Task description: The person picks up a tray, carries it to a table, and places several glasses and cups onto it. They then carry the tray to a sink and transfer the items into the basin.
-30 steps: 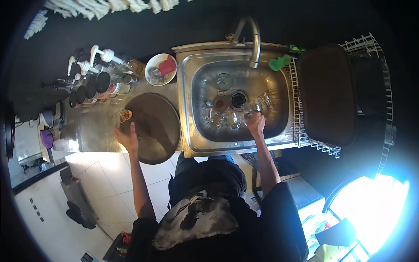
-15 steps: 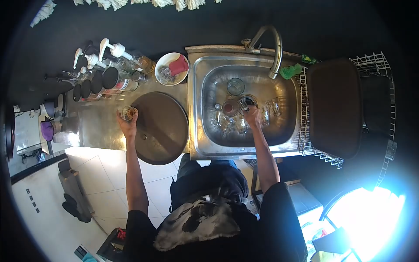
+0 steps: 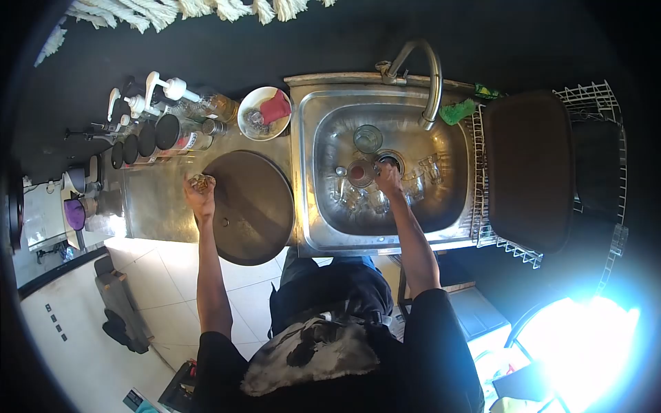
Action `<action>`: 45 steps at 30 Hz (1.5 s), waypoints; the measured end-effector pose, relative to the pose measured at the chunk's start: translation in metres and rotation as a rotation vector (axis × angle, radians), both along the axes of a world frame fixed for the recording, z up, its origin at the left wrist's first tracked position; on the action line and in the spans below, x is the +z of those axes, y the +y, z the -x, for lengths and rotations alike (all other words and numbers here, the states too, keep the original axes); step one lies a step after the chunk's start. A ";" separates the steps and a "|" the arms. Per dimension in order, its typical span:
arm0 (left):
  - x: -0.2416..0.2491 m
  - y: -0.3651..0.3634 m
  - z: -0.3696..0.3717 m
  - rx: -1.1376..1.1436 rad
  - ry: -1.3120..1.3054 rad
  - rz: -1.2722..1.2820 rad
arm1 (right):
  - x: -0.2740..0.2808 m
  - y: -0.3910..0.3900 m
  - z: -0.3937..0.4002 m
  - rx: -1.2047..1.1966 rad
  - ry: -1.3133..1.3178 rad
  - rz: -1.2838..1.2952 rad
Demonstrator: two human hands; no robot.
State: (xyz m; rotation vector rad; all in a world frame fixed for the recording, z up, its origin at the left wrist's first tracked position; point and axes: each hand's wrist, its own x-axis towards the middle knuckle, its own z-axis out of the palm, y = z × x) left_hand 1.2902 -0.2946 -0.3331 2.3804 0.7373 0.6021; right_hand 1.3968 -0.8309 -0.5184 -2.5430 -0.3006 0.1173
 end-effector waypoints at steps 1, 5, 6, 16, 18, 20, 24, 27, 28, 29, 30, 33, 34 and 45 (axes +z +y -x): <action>0.006 -0.006 -0.001 -0.033 -0.036 0.018 | -0.004 -0.002 -0.001 -0.001 -0.001 -0.002; 0.012 -0.030 -0.004 -0.099 -0.111 0.232 | -0.011 -0.006 -0.009 0.014 -0.063 -0.069; 0.019 -0.037 -0.005 -0.151 -0.065 0.060 | -0.011 -0.004 -0.011 -0.003 -0.024 -0.074; 0.095 -0.167 -0.035 -0.331 -0.013 0.224 | 0.150 0.023 0.001 -0.362 -0.016 -0.375; 0.107 -0.196 -0.039 -0.440 0.025 0.213 | 0.195 0.037 0.014 -0.316 -0.133 -0.452; 0.119 -0.227 -0.043 -0.511 0.114 0.263 | 0.219 0.055 0.033 -0.224 -0.064 -0.521; 0.120 -0.278 -0.050 -0.719 0.175 0.309 | 0.250 0.077 0.051 -0.010 -0.049 -0.487; 0.117 -0.311 -0.052 -0.818 0.213 0.285 | 0.239 0.072 0.060 -0.011 -0.016 -0.463; 0.113 -0.318 -0.051 -0.844 0.237 0.323 | 0.238 0.068 0.062 -0.016 0.030 -0.442; 0.110 -0.324 -0.049 -0.867 0.262 0.363 | 0.237 0.064 0.065 -0.018 0.079 -0.420; 0.109 -0.330 -0.047 -0.866 0.236 0.383 | 0.234 0.060 0.066 -0.039 0.043 -0.451; 0.104 -0.329 -0.035 -0.871 0.078 0.300 | 0.234 0.037 0.067 -0.134 0.120 -0.496; 0.102 -0.321 -0.029 -0.854 0.116 0.245 | 0.227 0.029 0.067 -0.180 0.035 -0.459; 0.017 -0.140 0.112 0.076 0.122 -0.047 | 0.158 -0.031 -0.008 -0.304 0.054 -0.103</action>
